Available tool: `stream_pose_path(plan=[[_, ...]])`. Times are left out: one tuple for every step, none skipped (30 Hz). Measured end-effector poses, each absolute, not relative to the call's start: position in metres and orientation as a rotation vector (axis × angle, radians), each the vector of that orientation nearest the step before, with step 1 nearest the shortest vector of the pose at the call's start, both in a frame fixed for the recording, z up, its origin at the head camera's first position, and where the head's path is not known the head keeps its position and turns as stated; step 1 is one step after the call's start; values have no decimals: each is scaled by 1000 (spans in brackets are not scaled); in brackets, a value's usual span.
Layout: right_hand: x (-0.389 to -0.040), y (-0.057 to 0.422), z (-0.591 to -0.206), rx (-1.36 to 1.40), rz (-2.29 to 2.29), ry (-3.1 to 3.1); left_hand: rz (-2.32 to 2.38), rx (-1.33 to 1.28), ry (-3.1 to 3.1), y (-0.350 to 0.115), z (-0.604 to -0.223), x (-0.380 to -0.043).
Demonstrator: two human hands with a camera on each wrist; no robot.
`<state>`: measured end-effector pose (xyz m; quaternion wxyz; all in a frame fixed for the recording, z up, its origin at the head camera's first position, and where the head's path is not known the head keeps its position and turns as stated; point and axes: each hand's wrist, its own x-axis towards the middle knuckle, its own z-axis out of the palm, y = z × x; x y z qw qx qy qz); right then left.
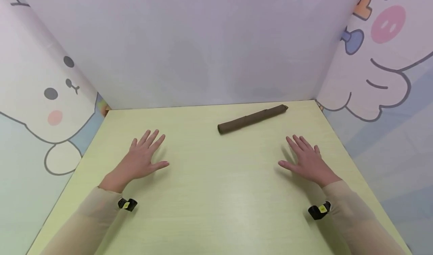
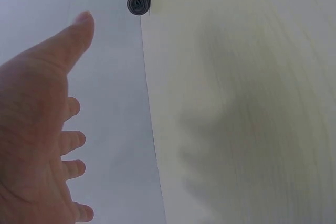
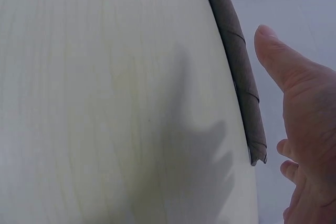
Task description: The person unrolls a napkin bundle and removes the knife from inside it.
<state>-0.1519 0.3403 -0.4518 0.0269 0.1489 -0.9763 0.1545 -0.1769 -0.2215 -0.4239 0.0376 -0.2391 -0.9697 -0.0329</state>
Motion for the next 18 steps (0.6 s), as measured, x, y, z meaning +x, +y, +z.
stream_pose_path(plan=[[-154, 339, -451, 461, 481, -3018, -98, -746, -2971, -218, -424, -179], [-156, 339, -450, 463, 480, -3020, -94, -760, -2965, -214, -424, -181], [-158, 338, -450, 465, 485, -3022, -91, -773, -2961, -210, -424, -183], [-160, 336, -449, 468, 490, -3023, -90, -782, -2959, -206, -424, -185], [-163, 335, -449, 469, 494, -3025, -84, -793, -2957, -202, -423, -187], [-165, 334, -449, 469, 491, -3027, -82, -802, -2958, -198, -423, -189], [-167, 334, -448, 467, 491, -3030, -88, -815, -2955, -193, -424, -190], [-169, 333, -448, 464, 486, -3032, -85, -827, -2956, -189, -424, -192], [-171, 332, -448, 458, 482, -3035, -86, -842, -2955, -184, -425, -194], [-174, 332, -448, 451, 476, -3040, -80, -859, -2953, -179, -425, -196], [-176, 331, -449, 444, 469, -3045, -76, -876, -2953, -175, -426, -199], [-179, 331, -450, 441, 464, -3050, -73, -891, -2953, -171, -427, -201], [-182, 330, -450, 439, 465, -3057, -71, -908, -2952, -166, -428, -202], [-185, 330, -451, 436, 466, -3063, -59, -922, -2954, -163, -429, -204], [-189, 329, -452, 433, 469, -3067, -56, -936, -2954, -159, -430, -206], [-192, 328, -453, 432, 474, -3070, -51, -949, -2954, -155, -431, -207], [-195, 327, -454, 432, 476, -3074, -51, -961, -2955, -151, -431, -208], [-198, 326, -455, 432, 478, -3077, -50, -974, -2955, -147, -432, -210]])
